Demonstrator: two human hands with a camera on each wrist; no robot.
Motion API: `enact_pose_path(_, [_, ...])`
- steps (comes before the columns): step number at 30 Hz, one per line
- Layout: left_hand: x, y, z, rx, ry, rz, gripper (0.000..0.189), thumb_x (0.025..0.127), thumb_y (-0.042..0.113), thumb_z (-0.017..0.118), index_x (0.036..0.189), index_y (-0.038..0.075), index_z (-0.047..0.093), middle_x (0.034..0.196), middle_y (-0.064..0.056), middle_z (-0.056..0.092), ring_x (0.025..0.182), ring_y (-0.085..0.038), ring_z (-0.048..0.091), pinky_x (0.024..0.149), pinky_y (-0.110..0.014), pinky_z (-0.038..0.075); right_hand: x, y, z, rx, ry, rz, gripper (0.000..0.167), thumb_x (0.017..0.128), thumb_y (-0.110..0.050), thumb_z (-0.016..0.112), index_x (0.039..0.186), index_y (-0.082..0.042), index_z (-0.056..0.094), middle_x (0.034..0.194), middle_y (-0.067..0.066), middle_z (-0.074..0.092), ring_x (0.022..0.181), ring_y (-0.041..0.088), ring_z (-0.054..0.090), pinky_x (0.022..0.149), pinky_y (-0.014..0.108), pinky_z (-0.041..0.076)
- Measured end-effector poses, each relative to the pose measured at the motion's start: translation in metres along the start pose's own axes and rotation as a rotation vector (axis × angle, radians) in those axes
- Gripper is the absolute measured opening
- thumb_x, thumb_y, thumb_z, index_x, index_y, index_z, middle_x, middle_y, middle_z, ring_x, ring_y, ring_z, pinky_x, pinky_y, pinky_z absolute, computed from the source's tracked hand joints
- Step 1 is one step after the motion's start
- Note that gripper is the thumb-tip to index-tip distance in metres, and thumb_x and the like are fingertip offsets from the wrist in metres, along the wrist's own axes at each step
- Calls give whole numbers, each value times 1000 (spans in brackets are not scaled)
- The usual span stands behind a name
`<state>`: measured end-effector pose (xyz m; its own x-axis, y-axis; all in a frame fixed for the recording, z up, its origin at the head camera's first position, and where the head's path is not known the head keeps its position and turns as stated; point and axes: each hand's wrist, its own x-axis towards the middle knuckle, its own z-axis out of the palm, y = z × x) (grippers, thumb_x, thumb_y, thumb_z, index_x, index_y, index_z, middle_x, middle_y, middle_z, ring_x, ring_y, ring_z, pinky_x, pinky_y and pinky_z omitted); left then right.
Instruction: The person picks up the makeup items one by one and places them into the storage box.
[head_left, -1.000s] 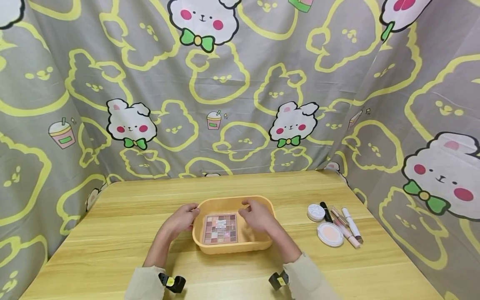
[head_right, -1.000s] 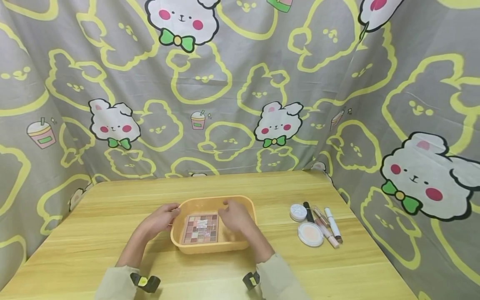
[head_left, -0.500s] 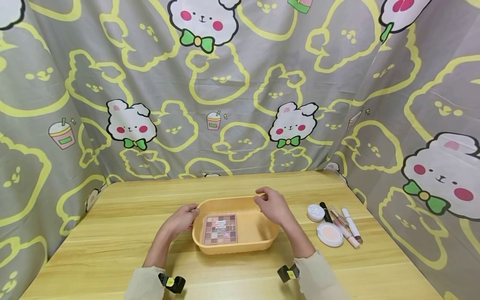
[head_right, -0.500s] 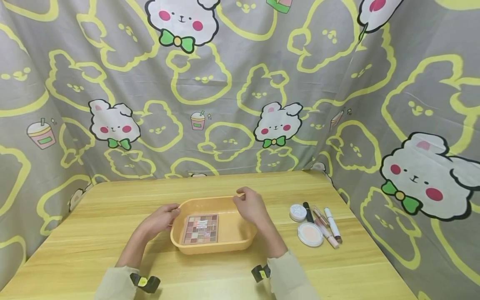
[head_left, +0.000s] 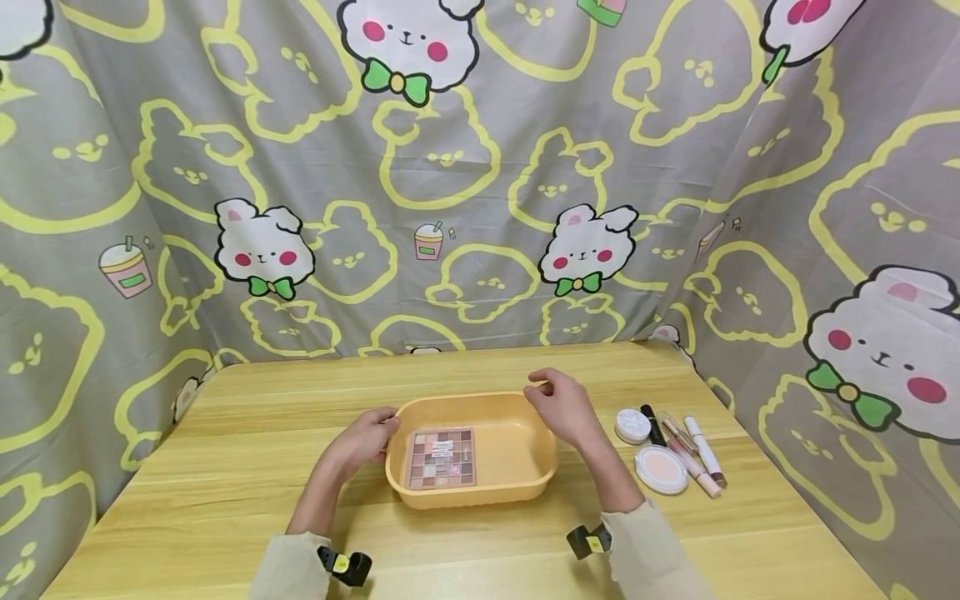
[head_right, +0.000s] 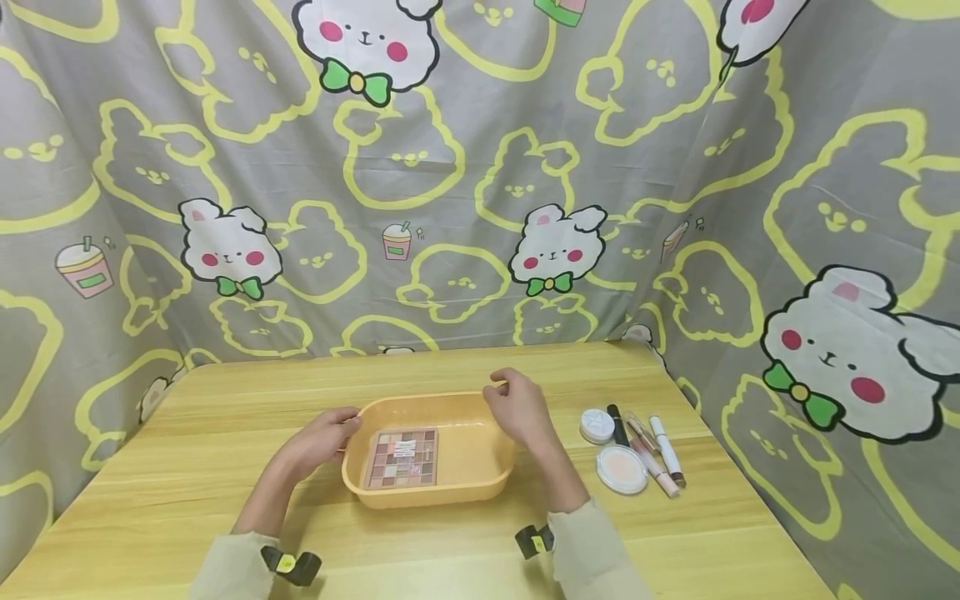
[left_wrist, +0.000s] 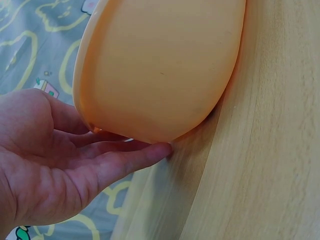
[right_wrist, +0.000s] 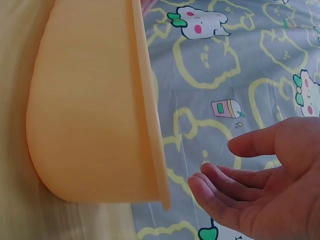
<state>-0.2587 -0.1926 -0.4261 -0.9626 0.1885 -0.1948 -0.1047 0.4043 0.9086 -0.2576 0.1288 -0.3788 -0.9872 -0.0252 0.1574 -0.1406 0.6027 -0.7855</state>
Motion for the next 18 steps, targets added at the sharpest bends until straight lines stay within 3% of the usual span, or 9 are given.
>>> enact_pose_path(18, [-1,1,0,20,-12,2,43,109,17,39,143,-7,48,127,-22,64,110,-29,65,83,-43,58,3,30,-29,-131,52,18,39,98,-20,61,129,2,63,106,17,74,96,32,69,82,47,56])
